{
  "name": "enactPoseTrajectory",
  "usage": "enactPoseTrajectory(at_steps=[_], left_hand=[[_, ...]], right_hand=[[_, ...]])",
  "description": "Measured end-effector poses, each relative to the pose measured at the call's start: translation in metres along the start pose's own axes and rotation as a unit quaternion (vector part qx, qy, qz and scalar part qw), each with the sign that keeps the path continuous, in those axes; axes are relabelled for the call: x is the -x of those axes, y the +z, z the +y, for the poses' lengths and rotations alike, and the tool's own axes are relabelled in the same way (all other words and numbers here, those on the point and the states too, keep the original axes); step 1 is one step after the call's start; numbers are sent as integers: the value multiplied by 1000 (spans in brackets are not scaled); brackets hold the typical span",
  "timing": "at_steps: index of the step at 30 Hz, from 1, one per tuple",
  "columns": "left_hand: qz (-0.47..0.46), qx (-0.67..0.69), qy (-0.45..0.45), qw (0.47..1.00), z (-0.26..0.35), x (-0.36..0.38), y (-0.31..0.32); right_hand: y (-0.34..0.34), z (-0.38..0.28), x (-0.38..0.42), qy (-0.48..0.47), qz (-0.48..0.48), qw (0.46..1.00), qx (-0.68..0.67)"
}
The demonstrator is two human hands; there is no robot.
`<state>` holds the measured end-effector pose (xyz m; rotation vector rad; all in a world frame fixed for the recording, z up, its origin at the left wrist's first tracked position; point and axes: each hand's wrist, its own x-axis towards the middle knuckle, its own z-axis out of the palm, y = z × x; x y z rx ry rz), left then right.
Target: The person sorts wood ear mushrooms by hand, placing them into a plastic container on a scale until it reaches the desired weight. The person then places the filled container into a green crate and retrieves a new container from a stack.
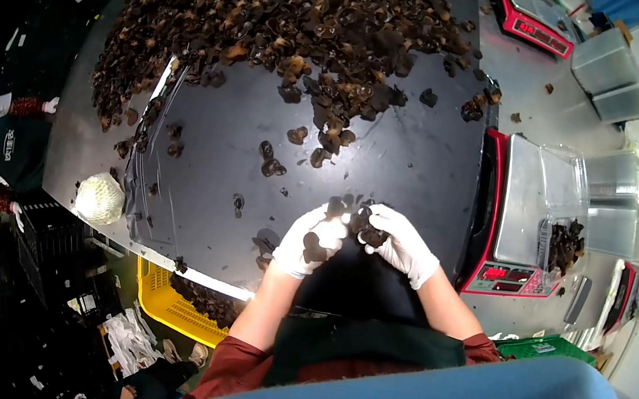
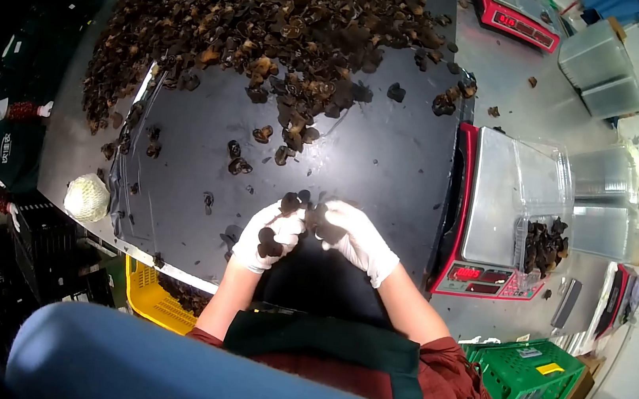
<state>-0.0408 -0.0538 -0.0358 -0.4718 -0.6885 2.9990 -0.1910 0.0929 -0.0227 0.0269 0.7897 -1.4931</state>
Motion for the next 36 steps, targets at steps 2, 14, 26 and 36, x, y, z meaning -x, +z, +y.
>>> enactPoseTrajectory(at_steps=[2,14,26,36], left_hand=[[28,-83,25,996,-4,-2,-8],[177,-518,317,774,-63,11,23],[53,-823,473,310,-99,14,14],[201,-884,419,47,-10,56,-23]], right_hand=[[7,2,8,-1,2,999,-41],[17,31,50,15,43,999,-6],[43,-6,135,-158,168,953,198],[-89,-142,247,-323,511,409,684]])
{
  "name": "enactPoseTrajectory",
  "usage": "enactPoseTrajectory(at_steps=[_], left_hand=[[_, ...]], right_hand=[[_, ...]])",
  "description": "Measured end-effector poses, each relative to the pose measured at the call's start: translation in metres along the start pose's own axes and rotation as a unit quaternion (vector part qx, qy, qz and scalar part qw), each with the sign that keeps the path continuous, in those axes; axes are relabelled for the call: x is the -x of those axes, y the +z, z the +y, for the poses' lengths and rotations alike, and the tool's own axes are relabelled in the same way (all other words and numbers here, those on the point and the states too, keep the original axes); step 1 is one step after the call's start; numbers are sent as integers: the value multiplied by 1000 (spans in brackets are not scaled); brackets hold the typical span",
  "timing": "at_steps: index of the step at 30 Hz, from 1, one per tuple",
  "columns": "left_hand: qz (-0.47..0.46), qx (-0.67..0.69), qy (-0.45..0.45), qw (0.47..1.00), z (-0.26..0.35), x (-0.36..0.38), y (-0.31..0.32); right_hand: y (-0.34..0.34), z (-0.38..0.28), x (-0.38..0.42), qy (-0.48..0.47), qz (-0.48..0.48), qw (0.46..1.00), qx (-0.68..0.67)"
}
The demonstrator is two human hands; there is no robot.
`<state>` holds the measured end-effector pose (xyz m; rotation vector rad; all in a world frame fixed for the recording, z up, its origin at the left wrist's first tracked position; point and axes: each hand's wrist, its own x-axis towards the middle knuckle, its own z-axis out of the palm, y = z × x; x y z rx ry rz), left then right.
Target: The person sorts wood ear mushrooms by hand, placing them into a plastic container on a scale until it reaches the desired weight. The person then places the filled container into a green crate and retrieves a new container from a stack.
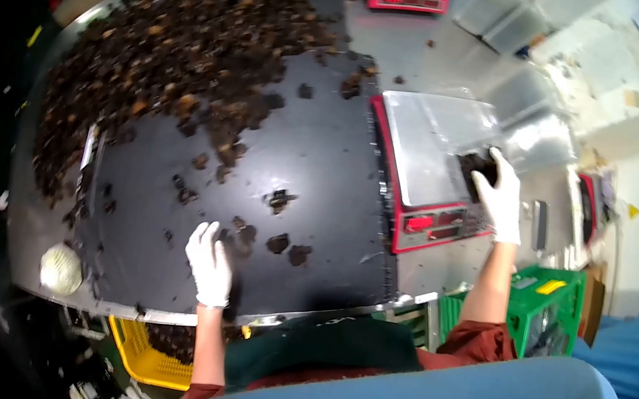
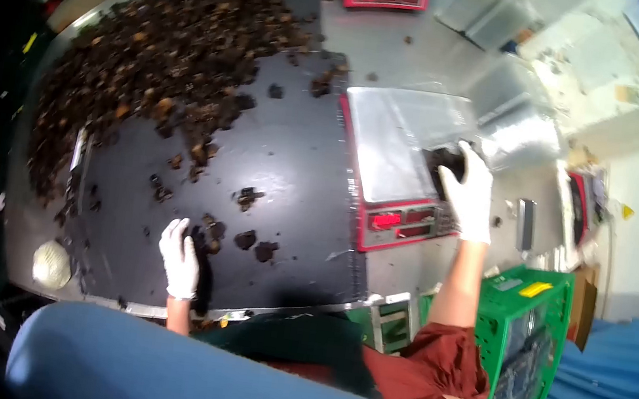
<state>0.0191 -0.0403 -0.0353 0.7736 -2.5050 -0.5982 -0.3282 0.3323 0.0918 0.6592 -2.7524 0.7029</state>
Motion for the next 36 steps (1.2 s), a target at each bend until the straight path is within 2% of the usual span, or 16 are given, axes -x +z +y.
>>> enactPoseTrajectory(at_steps=[3,5,8,10,14,16,17,18,19,21,23,25,27,31,34,36], left_hand=[[35,-37,-30,998,-11,4,-10],[48,-20,-34,998,-16,4,-17],[12,7,-38,999,-9,3,-22],[-22,23,-1,999,-1,1,-20],[-76,24,44,996,2,6,-7],[-72,165,-48,982,-5,10,-2],[-68,233,-92,966,-9,9,-2],[-102,264,-192,940,-7,5,-13],[-64,434,-224,870,-15,4,-9],[-54,592,-308,743,-23,-1,-20],[-50,668,-344,658,-27,-7,-30],[-51,732,-349,583,-32,-11,-37],[-49,735,-355,575,-34,-14,-40],[-32,743,-373,555,-50,-16,-44],[21,779,-394,487,-63,-32,-50],[53,692,-372,616,-70,-43,-49]], right_hand=[[-1,-28,1,20,59,998,5],[14,-73,8,-43,124,991,-20],[51,-147,30,-119,-67,968,-211],[92,-172,45,-207,-181,936,-221],[174,-202,64,-272,-188,922,-201],[198,-216,76,-318,-183,922,-123],[206,-223,87,-346,-185,917,-73],[205,-233,96,-336,-256,897,-134],[202,-245,104,-338,-348,859,-161],[191,-255,124,-405,-379,800,-227],[189,-260,127,-414,-341,776,-332],[194,-269,102,-360,-377,793,-314],[206,-273,66,-343,-266,833,-342],[262,-261,-14,-260,-80,931,-242],[290,-263,-55,-168,-95,967,-168],[293,-274,-60,-152,-172,972,-58]])
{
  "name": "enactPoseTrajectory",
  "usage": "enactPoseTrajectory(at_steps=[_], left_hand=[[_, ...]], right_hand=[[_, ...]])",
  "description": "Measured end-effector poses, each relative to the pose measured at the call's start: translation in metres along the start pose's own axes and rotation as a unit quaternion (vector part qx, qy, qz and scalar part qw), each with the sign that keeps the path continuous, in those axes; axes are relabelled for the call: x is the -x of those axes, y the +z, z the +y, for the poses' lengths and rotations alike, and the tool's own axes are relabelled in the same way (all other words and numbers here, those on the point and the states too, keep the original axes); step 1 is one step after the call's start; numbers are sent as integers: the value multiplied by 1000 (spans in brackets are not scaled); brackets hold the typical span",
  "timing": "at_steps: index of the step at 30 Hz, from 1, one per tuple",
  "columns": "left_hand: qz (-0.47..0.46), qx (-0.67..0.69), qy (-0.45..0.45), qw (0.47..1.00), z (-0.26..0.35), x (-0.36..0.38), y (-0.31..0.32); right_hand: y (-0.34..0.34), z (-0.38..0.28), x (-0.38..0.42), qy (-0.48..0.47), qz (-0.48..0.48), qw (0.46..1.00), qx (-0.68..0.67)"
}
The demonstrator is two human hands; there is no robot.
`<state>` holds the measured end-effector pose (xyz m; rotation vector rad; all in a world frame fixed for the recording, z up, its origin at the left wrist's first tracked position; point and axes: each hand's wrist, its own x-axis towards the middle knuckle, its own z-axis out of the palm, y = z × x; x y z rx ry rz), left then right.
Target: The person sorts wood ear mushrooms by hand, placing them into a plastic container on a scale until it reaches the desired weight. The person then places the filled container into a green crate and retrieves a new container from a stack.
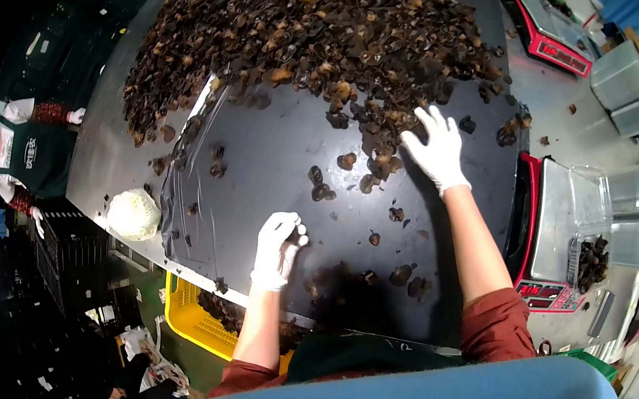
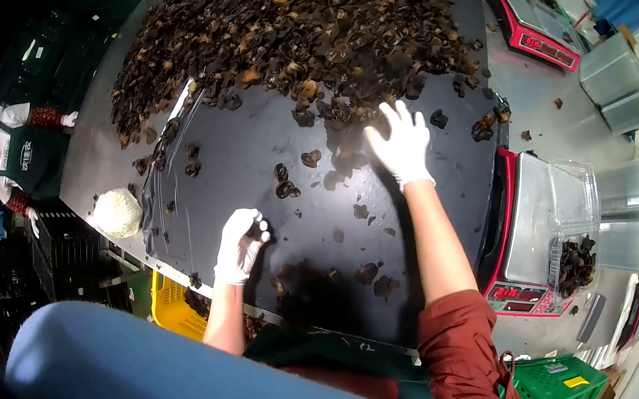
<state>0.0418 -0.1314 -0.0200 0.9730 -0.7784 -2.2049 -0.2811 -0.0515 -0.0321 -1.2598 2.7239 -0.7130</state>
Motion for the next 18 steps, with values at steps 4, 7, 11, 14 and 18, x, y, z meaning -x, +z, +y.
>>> enactPoseTrajectory(at_steps=[4,7,11,14,18], left_hand=[[30,-356,135,924,4,-36,-1],[-10,-508,300,807,0,-63,2],[-48,-665,305,681,8,-69,31],[-106,-707,306,629,-4,-78,25],[-85,-679,312,658,-11,-72,29]], right_hand=[[20,-20,23,-216,-44,975,11],[-4,-45,79,-283,-75,955,-48],[-20,-28,148,-159,-99,982,-12],[-36,3,173,-63,-87,994,4],[-48,-3,165,-86,-6,995,-46]])
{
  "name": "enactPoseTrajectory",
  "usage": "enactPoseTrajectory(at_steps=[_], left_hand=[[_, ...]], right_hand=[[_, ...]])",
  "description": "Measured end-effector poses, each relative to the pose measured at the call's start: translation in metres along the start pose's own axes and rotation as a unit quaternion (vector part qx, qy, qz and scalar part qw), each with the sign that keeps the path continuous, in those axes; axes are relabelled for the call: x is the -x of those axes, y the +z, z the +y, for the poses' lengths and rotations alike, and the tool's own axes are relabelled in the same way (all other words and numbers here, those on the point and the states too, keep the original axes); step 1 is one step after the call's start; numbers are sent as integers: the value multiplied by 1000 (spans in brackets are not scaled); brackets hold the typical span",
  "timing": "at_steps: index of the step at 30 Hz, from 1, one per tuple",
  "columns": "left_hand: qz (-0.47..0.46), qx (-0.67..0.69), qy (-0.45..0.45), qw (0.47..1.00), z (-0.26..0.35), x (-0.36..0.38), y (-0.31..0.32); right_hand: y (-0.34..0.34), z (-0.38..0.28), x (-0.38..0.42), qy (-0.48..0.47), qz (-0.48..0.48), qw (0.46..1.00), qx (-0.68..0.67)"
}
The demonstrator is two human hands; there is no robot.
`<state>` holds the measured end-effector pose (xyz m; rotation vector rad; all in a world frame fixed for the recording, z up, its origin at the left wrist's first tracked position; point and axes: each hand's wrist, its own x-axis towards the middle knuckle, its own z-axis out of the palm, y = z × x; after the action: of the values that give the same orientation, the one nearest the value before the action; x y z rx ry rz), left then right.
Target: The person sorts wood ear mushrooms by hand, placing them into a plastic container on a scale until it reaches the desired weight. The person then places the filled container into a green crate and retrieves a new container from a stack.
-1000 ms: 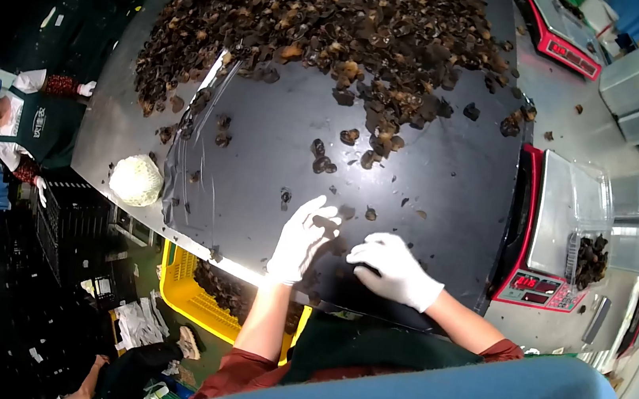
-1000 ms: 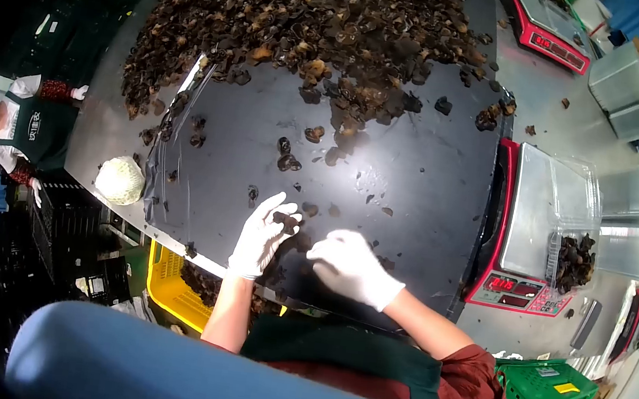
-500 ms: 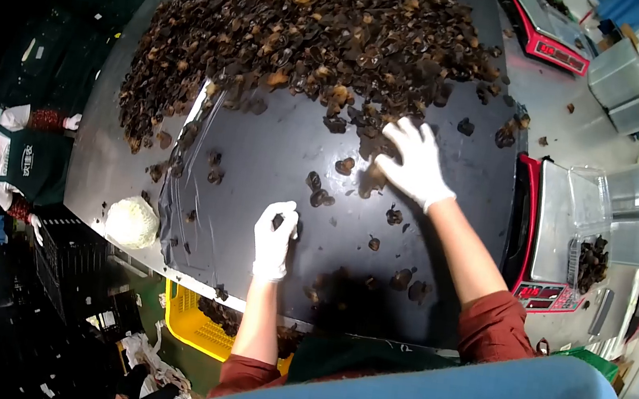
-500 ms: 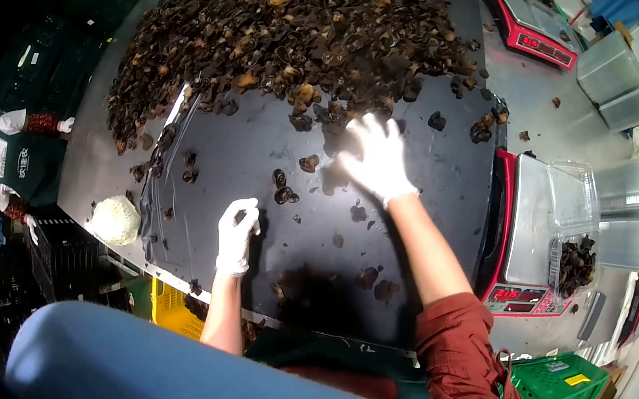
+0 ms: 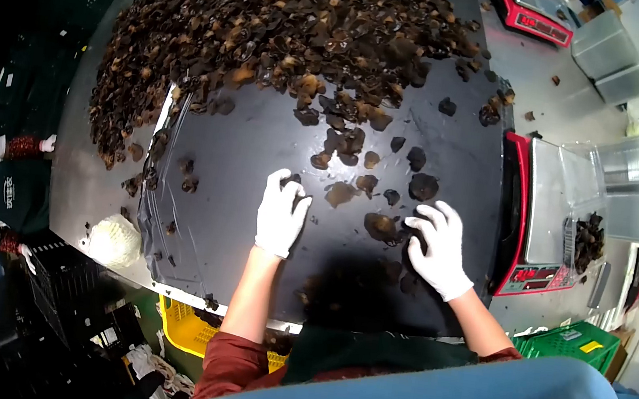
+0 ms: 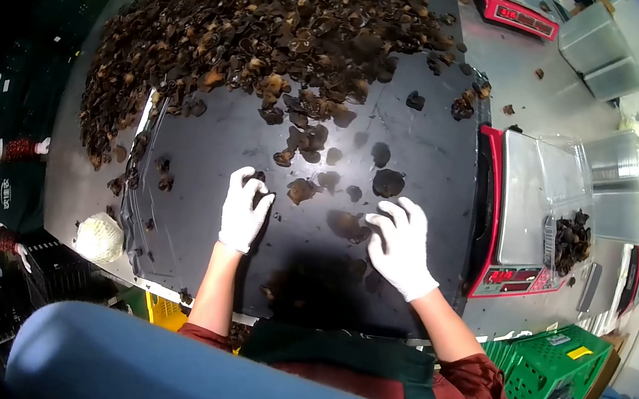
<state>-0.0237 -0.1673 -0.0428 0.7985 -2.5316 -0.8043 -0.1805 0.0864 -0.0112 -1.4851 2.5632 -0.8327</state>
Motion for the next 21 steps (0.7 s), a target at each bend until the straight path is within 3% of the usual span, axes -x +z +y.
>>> enactPoseTrajectory(at_steps=[3,5,7,9,11,13,15,16,17,21], left_hand=[[50,46,-19,998,4,8,1],[122,116,25,985,7,10,6],[48,139,-7,989,15,11,4],[33,145,-51,988,23,12,11],[-6,140,-95,986,46,9,0],[-47,120,-37,991,49,9,-3],[-54,110,59,991,51,10,-2],[-90,142,34,985,53,12,-2],[-75,114,50,989,57,14,-1],[-32,59,83,994,80,15,0]], right_hand=[[7,-12,-14,-25,27,996,-87],[11,-29,-24,-12,-53,997,-53],[32,-29,-20,-46,-122,991,19],[43,-28,-15,-48,-114,992,-18],[28,-34,-18,87,-125,969,-193],[24,-27,-15,217,-93,889,-393],[8,-16,-11,294,-42,731,-614],[6,-4,-7,313,-28,709,-632],[2,1,-5,326,3,645,-691],[-13,25,10,337,50,530,-776]])
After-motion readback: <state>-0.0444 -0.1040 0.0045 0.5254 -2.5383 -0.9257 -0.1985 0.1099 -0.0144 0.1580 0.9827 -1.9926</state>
